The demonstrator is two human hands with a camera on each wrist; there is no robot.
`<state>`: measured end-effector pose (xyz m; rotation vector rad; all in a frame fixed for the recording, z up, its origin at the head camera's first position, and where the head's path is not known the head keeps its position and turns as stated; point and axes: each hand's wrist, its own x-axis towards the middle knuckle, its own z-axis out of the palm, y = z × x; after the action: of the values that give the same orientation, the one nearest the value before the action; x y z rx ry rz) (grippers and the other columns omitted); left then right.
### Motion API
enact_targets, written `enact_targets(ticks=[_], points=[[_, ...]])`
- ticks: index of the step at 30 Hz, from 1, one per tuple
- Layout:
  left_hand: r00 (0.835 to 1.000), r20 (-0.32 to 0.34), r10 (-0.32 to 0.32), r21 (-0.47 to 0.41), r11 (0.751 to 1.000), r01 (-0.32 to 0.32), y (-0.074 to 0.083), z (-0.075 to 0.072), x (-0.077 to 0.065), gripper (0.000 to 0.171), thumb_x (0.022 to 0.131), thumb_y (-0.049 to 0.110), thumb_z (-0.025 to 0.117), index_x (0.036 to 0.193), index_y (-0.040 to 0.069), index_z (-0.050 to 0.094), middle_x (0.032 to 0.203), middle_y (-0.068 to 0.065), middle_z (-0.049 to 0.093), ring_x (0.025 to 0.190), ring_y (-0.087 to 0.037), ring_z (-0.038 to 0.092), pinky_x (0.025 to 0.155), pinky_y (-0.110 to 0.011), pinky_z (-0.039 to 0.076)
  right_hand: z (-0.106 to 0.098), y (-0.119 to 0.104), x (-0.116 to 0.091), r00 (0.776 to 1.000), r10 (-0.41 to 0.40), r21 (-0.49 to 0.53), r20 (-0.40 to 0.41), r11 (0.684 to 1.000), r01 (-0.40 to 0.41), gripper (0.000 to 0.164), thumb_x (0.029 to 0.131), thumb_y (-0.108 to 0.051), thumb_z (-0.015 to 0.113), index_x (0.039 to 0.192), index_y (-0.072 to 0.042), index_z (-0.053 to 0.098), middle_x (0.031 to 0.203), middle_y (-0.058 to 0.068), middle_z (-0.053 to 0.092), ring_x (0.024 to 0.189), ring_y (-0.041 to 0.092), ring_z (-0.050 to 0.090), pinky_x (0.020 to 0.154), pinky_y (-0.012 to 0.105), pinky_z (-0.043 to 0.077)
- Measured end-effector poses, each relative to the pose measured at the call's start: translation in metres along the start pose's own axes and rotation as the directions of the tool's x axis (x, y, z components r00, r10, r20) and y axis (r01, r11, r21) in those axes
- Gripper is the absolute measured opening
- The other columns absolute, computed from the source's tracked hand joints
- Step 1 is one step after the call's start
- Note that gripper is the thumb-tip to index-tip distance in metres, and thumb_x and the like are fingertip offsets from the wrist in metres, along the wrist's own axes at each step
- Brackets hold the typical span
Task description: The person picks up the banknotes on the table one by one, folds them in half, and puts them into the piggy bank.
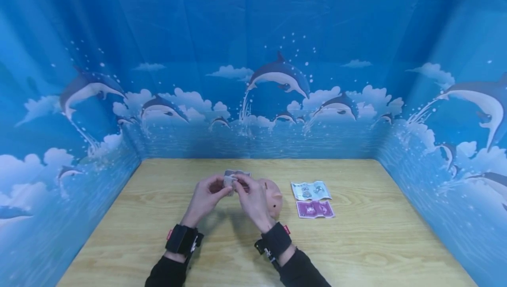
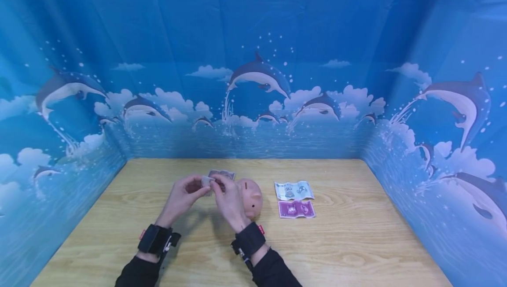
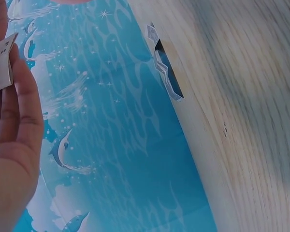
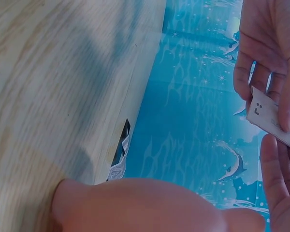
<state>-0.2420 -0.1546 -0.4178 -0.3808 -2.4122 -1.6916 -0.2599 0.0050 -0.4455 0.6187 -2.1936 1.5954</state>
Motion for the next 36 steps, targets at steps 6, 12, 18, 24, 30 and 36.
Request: enact_targets(ticks=[6, 12, 18, 24, 30, 36], points=[[0.999, -0.033, 0.033, -0.005, 0.999, -0.033, -0.029, 0.005, 0.009, 0.028, 0.086, 0.014, 0.075, 0.114, 0.009, 0.069, 0.101, -0.009, 0.073, 0.091, -0.019, 0.07, 0.079, -0.024, 0.058, 0.0, -0.001, -0.001, 0.999, -0.015, 0.013, -0.031, 1.0, 0.015, 0.024, 0.096, -0.011, 0.062, 0.116, 0.0, 0.068, 0.108, 0.014, 0.072, 0.092, 0.022, 0.072, 0.077, 0.02, 0.059], [0.982, -0.081, 0.172, 0.084, 0.983, -0.165, -0.035, 0.009, 0.009, 0.035, 0.086, 0.019, 0.076, 0.12, 0.013, 0.069, 0.104, -0.004, 0.075, 0.089, -0.015, 0.071, 0.078, -0.027, 0.059, 0.0, -0.002, 0.0, 0.998, 0.021, 0.031, -0.055, 0.999, -0.02, 0.022, 0.095, -0.012, 0.063, 0.115, -0.004, 0.07, 0.11, 0.014, 0.073, 0.091, 0.02, 0.073, 0.076, 0.019, 0.059], [0.959, -0.133, 0.25, 0.158, 0.961, -0.229, -0.034, 0.01, 0.008, 0.035, 0.086, 0.018, 0.076, 0.12, 0.017, 0.07, 0.11, -0.004, 0.074, 0.093, -0.016, 0.071, 0.074, -0.031, 0.061, 0.0, 0.0, 0.001, 0.996, -0.002, 0.025, -0.09, 1.0, 0.005, 0.021, 0.095, -0.014, 0.064, 0.114, -0.007, 0.071, 0.108, 0.011, 0.073, 0.089, 0.018, 0.073, 0.072, 0.019, 0.059], [0.963, -0.145, 0.227, 0.175, 0.964, -0.201, -0.035, 0.012, 0.007, 0.033, 0.085, 0.018, 0.076, 0.118, 0.018, 0.07, 0.11, -0.004, 0.074, 0.091, -0.016, 0.071, 0.067, -0.02, 0.06, -0.001, 0.001, 0.0, 0.993, -0.016, 0.006, -0.117, 1.0, 0.017, 0.02, 0.094, -0.014, 0.065, 0.113, -0.009, 0.072, 0.107, 0.008, 0.072, 0.09, 0.017, 0.071, 0.071, 0.018, 0.059], [0.955, -0.149, 0.255, 0.193, 0.955, -0.225, -0.036, 0.013, 0.006, 0.033, 0.085, 0.018, 0.076, 0.118, 0.016, 0.071, 0.11, -0.005, 0.074, 0.09, -0.016, 0.072, 0.068, -0.018, 0.059, 0.0, 0.001, -0.001, 0.99, -0.021, -0.016, -0.137, 1.0, 0.019, 0.02, 0.093, -0.013, 0.066, 0.112, -0.008, 0.073, 0.106, 0.009, 0.071, 0.09, 0.017, 0.07, 0.07, 0.017, 0.059], [0.949, -0.147, 0.28, 0.203, 0.947, -0.248, -0.036, 0.013, 0.008, 0.033, 0.085, 0.019, 0.076, 0.118, 0.017, 0.07, 0.11, -0.003, 0.074, 0.09, -0.013, 0.072, 0.073, -0.028, 0.061, 0.0, 0.001, 0.0, 0.991, -0.004, -0.024, -0.134, 1.0, 0.001, 0.022, 0.093, -0.013, 0.067, 0.114, -0.009, 0.071, 0.108, 0.008, 0.07, 0.093, 0.017, 0.069, 0.072, 0.017, 0.058]])
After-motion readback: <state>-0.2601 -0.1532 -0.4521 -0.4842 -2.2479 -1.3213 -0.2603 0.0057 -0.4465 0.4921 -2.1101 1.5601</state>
